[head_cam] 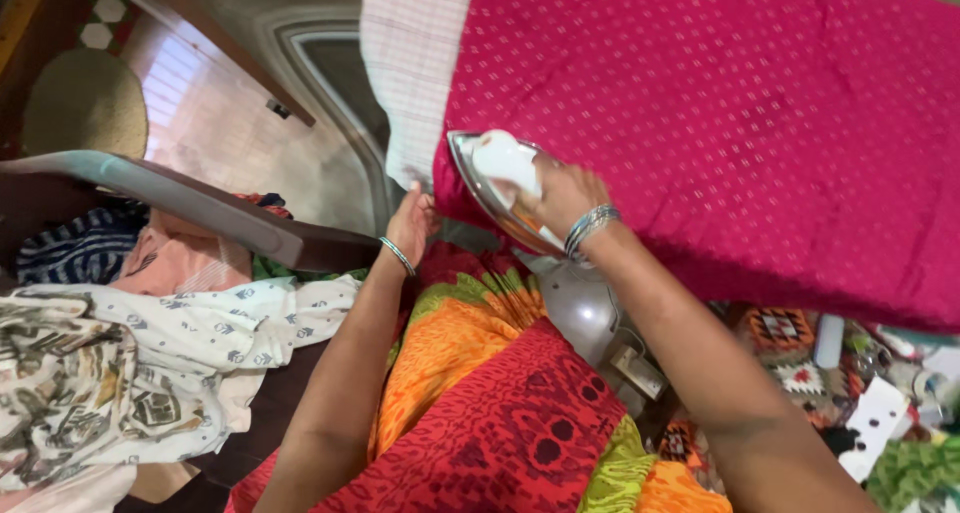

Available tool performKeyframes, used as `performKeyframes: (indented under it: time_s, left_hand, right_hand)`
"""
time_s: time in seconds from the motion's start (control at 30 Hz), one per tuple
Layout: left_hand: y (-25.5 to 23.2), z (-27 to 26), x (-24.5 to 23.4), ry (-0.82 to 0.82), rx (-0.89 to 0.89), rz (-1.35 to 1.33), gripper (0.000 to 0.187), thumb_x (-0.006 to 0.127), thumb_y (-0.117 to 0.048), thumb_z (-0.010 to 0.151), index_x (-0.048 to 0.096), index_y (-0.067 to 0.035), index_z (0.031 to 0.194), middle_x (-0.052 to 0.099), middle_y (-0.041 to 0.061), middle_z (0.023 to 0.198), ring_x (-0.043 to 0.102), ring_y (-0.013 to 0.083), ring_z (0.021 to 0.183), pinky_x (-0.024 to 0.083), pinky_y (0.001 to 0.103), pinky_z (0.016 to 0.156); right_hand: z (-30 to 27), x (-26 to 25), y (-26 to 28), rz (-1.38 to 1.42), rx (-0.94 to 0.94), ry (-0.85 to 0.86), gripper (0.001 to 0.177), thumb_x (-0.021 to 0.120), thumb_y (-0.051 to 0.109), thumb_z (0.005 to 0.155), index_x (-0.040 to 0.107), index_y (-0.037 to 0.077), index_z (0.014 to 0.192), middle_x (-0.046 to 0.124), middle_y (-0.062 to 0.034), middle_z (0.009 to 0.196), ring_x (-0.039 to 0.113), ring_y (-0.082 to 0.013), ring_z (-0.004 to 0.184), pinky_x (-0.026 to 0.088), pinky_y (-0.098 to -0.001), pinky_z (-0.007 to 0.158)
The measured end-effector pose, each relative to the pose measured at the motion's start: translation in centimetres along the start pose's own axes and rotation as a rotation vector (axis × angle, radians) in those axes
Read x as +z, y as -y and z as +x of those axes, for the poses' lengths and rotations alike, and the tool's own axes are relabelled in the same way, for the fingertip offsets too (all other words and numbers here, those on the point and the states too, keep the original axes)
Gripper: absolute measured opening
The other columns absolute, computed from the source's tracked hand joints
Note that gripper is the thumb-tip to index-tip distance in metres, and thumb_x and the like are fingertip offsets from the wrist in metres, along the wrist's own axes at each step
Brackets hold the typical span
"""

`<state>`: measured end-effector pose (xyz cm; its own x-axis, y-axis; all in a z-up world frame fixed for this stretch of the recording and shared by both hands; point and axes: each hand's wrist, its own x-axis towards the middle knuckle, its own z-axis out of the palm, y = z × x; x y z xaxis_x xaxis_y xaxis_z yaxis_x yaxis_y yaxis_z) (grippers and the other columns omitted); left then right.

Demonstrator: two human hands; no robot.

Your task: The person irons a pink patterned garment on an ironing board. They repeatedly smooth the fabric with one hand while moving a white electric iron with the other, repositioning the garment several times to cover different areas.

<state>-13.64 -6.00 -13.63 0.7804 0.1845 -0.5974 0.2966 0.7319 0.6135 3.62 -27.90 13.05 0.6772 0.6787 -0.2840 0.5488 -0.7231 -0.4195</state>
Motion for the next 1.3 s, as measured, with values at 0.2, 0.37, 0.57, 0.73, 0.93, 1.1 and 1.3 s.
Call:
performKeyframes:
  time_s: [0.2, 0.37, 0.57, 0.73, 0.93, 1.1, 1.3]
  left_hand:
    - [-0.9, -0.1, 2.9, -0.015, 0.142, 0.184, 0.022, 0.071, -0.033, 0.100, 0.071, -0.011, 0.104, 0.068, -0.002, 0.090, 0.060, 0.0108, 0.078, 0.048, 0.031, 0.073]
    - [-4.6, -1.7, 4.2, -0.013, 0.272, 0.256, 0.028, 0.071, -0.018, 0.097, 0.072, -0.001, 0.119, 0.077, 0.004, 0.104, 0.071, 0.0129, 0.089, 0.056, 0.031, 0.086]
    - [-8.7, -3.3, 6.9, 0.001, 0.403, 0.055, 0.032, 0.068, -0.018, 0.100, 0.069, 0.002, 0.125, 0.074, 0.008, 0.113, 0.070, 0.0164, 0.100, 0.056, 0.034, 0.093]
    - [-12.3, -2.3, 9.9, 0.014, 0.483, 0.009, 0.038, 0.068, -0.018, 0.099, 0.065, 0.004, 0.130, 0.072, 0.012, 0.120, 0.069, 0.0212, 0.109, 0.055, 0.036, 0.099]
    - [-16.3, 3.8, 12.0, -0.084, 0.537, 0.045, 0.019, 0.068, -0.016, 0.097, 0.066, -0.003, 0.111, 0.070, 0.004, 0.100, 0.064, 0.0150, 0.090, 0.053, 0.031, 0.082]
    - [-17.6, 11.0, 10.7, -0.175, 0.560, 0.308, 0.017, 0.066, -0.013, 0.098, 0.063, -0.007, 0.082, 0.054, -0.005, 0.070, 0.043, 0.0083, 0.063, 0.038, 0.029, 0.059]
    - [-16.8, 16.6, 8.7, -0.301, 0.629, 0.573, 0.011, 0.072, -0.006, 0.091, 0.065, -0.004, 0.082, 0.061, -0.002, 0.070, 0.050, 0.0069, 0.064, 0.044, 0.026, 0.060]
  right_hand:
    - [-9.5, 5.0, -3.3, -0.148, 0.077, -0.039, 0.049, 0.063, 0.052, 0.096, 0.064, 0.007, 0.116, 0.075, -0.0185, 0.087, 0.073, -0.0389, 0.072, 0.057, -0.0533, 0.062]
    - [-15.0, 6.6, -11.4, -0.124, 0.080, -0.381, 0.060, 0.068, 0.056, 0.085, 0.066, 0.007, 0.120, 0.076, -0.0195, 0.088, 0.074, -0.0375, 0.068, 0.059, -0.0499, 0.058]
    - [-21.8, 3.7, -22.2, -0.314, 0.372, -0.356, 0.060, 0.071, 0.055, 0.089, 0.069, 0.009, 0.128, 0.070, -0.0263, 0.078, 0.071, -0.0449, 0.073, 0.057, -0.0563, 0.068]
    - [-25.5, 1.6, -27.3, -0.246, 0.447, -0.464, 0.043, 0.071, 0.050, 0.097, 0.072, 0.010, 0.114, 0.070, -0.0252, 0.087, 0.070, -0.0472, 0.083, 0.055, -0.0577, 0.076]
    - [-25.2, 0.4, -29.0, -0.166, 0.401, -0.448, 0.045, 0.073, 0.052, 0.093, 0.072, 0.010, 0.110, 0.071, -0.0233, 0.085, 0.070, -0.0450, 0.084, 0.056, -0.0546, 0.076]
    - [-20.4, 0.0, -26.9, -0.284, 0.151, -0.370, 0.054, 0.073, 0.050, 0.086, 0.072, 0.014, 0.126, 0.073, -0.0194, 0.085, 0.072, -0.0393, 0.076, 0.058, -0.0505, 0.073]
    - [-11.0, -1.7, -19.3, -0.318, -0.027, -0.188, 0.056, 0.068, 0.061, 0.084, 0.071, 0.019, 0.121, 0.071, -0.0150, 0.070, 0.072, -0.0346, 0.065, 0.058, -0.0494, 0.063]
